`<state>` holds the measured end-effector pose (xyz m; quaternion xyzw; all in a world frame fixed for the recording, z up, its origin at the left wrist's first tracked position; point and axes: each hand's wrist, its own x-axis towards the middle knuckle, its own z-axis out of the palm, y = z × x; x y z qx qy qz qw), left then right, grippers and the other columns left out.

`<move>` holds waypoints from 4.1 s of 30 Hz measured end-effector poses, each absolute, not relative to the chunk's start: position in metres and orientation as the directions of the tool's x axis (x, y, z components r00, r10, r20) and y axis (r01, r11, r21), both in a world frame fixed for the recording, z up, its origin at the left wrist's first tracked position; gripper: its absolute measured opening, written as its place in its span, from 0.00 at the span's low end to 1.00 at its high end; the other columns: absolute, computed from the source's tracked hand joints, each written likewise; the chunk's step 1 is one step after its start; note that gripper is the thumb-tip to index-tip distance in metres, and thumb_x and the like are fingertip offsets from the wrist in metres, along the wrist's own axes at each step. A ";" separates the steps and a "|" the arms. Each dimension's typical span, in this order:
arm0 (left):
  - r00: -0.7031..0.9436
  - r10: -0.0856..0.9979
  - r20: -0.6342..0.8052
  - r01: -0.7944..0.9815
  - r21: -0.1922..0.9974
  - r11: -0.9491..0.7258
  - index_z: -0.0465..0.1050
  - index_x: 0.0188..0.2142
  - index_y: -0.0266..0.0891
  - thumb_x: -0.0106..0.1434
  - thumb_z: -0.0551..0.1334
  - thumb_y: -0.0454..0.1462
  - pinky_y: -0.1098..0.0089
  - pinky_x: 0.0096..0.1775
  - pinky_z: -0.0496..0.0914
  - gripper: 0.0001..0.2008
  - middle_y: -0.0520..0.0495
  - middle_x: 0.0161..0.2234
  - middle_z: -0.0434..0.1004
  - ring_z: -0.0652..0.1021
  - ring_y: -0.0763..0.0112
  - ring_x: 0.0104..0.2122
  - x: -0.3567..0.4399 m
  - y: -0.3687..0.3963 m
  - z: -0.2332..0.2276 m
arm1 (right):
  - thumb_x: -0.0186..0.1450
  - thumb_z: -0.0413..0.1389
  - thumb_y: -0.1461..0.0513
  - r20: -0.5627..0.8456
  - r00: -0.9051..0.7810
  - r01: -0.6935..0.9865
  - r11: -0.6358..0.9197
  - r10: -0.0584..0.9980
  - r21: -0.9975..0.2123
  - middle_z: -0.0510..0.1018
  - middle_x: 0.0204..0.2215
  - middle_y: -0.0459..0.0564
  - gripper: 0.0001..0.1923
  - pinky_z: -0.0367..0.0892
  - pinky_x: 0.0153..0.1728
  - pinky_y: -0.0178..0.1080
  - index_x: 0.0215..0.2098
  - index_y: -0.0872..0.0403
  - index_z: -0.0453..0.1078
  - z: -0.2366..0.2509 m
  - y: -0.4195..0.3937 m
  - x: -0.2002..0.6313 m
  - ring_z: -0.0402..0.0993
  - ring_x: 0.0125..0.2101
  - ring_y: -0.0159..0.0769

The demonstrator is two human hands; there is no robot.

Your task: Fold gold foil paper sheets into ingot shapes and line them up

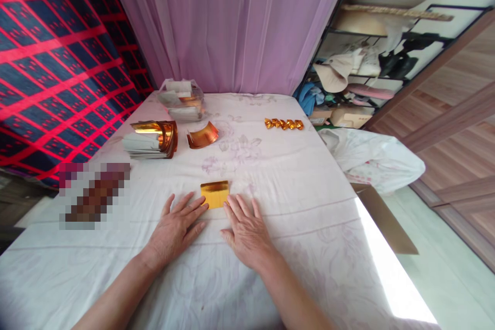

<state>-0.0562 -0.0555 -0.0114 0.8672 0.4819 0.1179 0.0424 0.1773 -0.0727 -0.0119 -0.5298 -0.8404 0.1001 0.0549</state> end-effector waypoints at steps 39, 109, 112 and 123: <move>0.494 0.835 0.243 0.838 0.123 -0.532 0.74 0.51 0.48 0.67 0.58 0.42 0.41 0.61 0.51 0.15 0.46 0.56 0.73 0.69 0.49 0.58 -0.059 -0.058 -0.003 | 0.70 0.50 0.59 0.099 -0.427 0.837 0.435 0.899 -0.331 0.70 0.59 0.53 0.18 0.47 0.62 0.56 0.58 0.50 0.67 0.004 -0.066 0.164 0.63 0.59 0.43; 0.229 0.962 -0.150 -0.025 0.987 0.160 0.66 0.35 0.40 0.57 0.64 0.56 0.76 0.25 0.64 0.23 0.55 0.25 0.70 0.70 0.77 0.22 -0.053 -0.027 0.000 | 0.65 0.51 0.72 0.752 -0.256 0.674 0.670 0.608 -0.312 0.74 0.49 0.54 0.20 0.72 0.49 0.45 0.51 0.49 0.69 -0.006 -0.043 0.156 0.71 0.50 0.39; 0.252 0.958 -0.137 0.041 0.991 0.131 0.67 0.35 0.40 0.59 0.62 0.56 0.76 0.25 0.64 0.22 0.56 0.24 0.69 0.69 0.77 0.22 -0.054 -0.027 0.000 | 0.65 0.53 0.71 0.772 -0.336 0.683 0.704 0.540 -0.195 0.74 0.49 0.54 0.15 0.72 0.49 0.44 0.46 0.49 0.73 0.002 -0.046 0.154 0.71 0.51 0.39; 0.269 0.963 0.026 0.262 0.960 -0.099 0.68 0.54 0.40 0.63 0.61 0.46 0.70 0.36 0.72 0.23 0.51 0.31 0.76 0.77 0.69 0.31 -0.061 -0.025 -0.008 | 0.67 0.53 0.69 0.712 -0.365 0.746 0.646 0.599 -0.161 0.80 0.37 0.48 0.10 0.67 0.42 0.40 0.39 0.51 0.75 0.000 -0.040 0.162 0.72 0.39 0.36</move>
